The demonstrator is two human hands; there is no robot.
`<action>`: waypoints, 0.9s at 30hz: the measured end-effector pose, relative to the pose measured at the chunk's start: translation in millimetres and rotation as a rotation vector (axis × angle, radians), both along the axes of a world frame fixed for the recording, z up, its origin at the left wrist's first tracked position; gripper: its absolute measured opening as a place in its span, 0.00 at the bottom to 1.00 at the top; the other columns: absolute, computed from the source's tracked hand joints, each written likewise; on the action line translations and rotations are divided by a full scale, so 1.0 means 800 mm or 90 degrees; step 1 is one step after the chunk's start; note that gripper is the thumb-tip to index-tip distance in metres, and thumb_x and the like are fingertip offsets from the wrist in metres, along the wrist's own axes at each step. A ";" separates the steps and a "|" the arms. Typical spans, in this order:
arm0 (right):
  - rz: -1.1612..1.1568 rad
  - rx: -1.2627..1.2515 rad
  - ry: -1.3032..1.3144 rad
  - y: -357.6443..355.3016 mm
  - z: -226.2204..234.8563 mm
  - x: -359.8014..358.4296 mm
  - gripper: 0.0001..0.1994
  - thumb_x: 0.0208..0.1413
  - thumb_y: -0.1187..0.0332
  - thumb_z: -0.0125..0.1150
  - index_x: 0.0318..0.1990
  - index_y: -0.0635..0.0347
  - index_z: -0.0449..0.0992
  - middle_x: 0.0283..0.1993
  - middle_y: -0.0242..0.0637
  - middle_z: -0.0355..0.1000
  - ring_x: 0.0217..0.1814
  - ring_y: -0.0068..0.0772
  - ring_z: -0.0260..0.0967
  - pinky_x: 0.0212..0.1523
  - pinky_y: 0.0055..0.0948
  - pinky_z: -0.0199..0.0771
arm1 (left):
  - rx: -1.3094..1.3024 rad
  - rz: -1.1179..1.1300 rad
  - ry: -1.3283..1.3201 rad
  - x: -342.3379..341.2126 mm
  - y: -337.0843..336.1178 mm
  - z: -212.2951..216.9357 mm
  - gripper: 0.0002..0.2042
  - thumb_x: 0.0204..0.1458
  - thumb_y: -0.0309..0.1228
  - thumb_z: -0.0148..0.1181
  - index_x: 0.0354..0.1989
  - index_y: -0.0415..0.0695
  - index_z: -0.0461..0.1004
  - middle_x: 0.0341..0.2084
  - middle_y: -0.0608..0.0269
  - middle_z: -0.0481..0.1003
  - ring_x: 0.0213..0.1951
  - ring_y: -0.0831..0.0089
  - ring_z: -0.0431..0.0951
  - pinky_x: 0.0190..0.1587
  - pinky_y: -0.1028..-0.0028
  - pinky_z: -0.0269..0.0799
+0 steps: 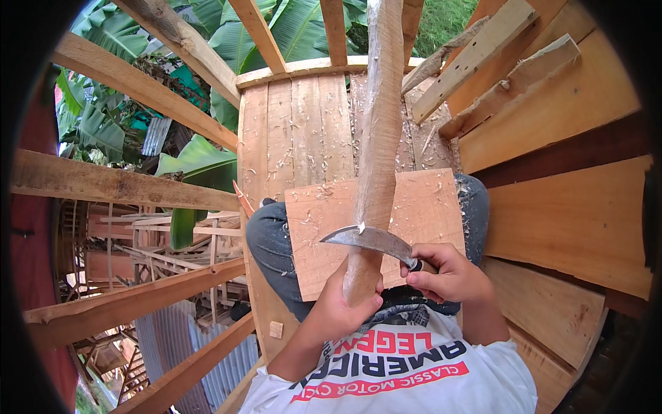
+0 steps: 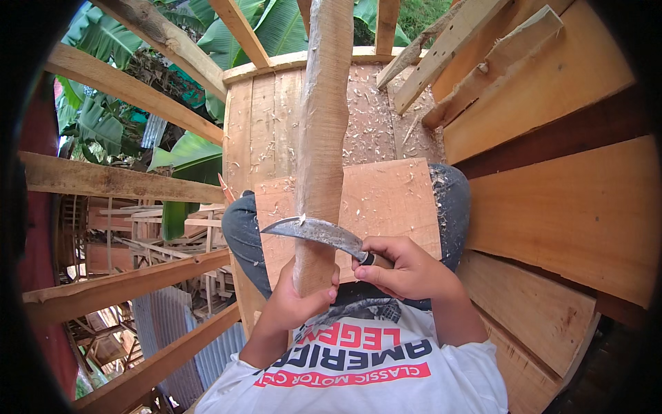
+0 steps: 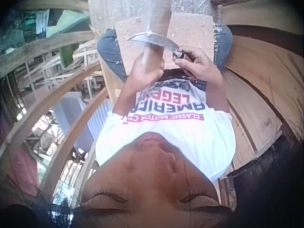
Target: The person sits cross-legged on a wooden platform and uses a curved knife to shave and smooth a long, thin piece of wood. They repeatedly scrape the blade along the wood's surface, removing thin shavings and refining its shape.
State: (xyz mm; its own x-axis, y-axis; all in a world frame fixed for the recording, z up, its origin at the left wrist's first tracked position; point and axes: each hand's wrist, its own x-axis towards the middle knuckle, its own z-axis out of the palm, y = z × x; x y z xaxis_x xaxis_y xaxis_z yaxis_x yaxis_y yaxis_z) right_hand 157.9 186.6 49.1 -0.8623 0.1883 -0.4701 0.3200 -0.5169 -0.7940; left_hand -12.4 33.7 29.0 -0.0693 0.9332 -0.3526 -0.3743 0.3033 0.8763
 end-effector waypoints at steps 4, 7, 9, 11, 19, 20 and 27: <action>0.018 0.159 0.021 0.001 -0.002 0.008 0.06 0.58 0.70 0.57 0.37 0.64 0.73 0.24 0.25 0.68 0.26 0.10 0.59 0.25 0.17 0.59 | 0.016 -0.019 0.001 0.006 0.001 -0.006 0.23 0.47 0.21 0.57 0.53 0.38 0.60 0.35 0.66 0.68 0.38 0.79 0.69 0.43 0.76 0.67; 0.025 0.175 0.046 -0.001 -0.001 0.009 0.07 0.57 0.70 0.58 0.38 0.65 0.74 0.28 0.26 0.69 0.30 0.13 0.61 0.31 0.18 0.63 | 0.013 -0.037 0.006 0.010 0.002 -0.010 0.23 0.47 0.21 0.57 0.53 0.39 0.60 0.35 0.65 0.68 0.39 0.79 0.69 0.43 0.76 0.67; -0.025 0.137 -0.007 0.002 -0.009 0.013 0.08 0.57 0.70 0.58 0.39 0.66 0.74 0.30 0.27 0.70 0.33 0.14 0.62 0.34 0.19 0.64 | 0.001 -0.045 -0.002 0.012 0.004 -0.010 0.23 0.47 0.21 0.57 0.53 0.39 0.60 0.35 0.65 0.68 0.39 0.79 0.69 0.43 0.76 0.67; -0.015 0.136 0.026 0.005 -0.004 0.013 0.07 0.58 0.70 0.57 0.40 0.66 0.74 0.26 0.26 0.68 0.28 0.12 0.61 0.28 0.17 0.61 | -0.019 -0.051 -0.013 0.012 0.007 -0.009 0.23 0.47 0.21 0.57 0.53 0.39 0.60 0.35 0.65 0.68 0.39 0.79 0.69 0.43 0.77 0.67; -0.050 0.150 0.057 0.002 -0.016 0.024 0.06 0.58 0.73 0.57 0.40 0.66 0.74 0.22 0.24 0.67 0.21 0.09 0.60 0.20 0.14 0.57 | -0.026 -0.059 -0.001 0.018 0.012 -0.007 0.22 0.48 0.20 0.55 0.53 0.39 0.61 0.35 0.65 0.68 0.39 0.79 0.69 0.43 0.77 0.67; -0.055 0.148 0.058 0.002 -0.016 0.026 0.07 0.57 0.72 0.58 0.41 0.66 0.74 0.24 0.24 0.67 0.22 0.09 0.59 0.21 0.14 0.56 | -0.030 -0.056 -0.007 0.019 0.013 -0.005 0.21 0.48 0.20 0.55 0.53 0.38 0.61 0.35 0.65 0.68 0.39 0.79 0.69 0.43 0.77 0.67; -0.138 0.133 -0.021 0.016 0.002 0.043 0.09 0.54 0.75 0.61 0.41 0.68 0.75 0.27 0.25 0.69 0.28 0.10 0.62 0.27 0.15 0.60 | -0.033 -0.082 -0.063 0.022 0.024 0.007 0.21 0.48 0.20 0.53 0.53 0.37 0.60 0.35 0.65 0.68 0.37 0.80 0.69 0.39 0.80 0.68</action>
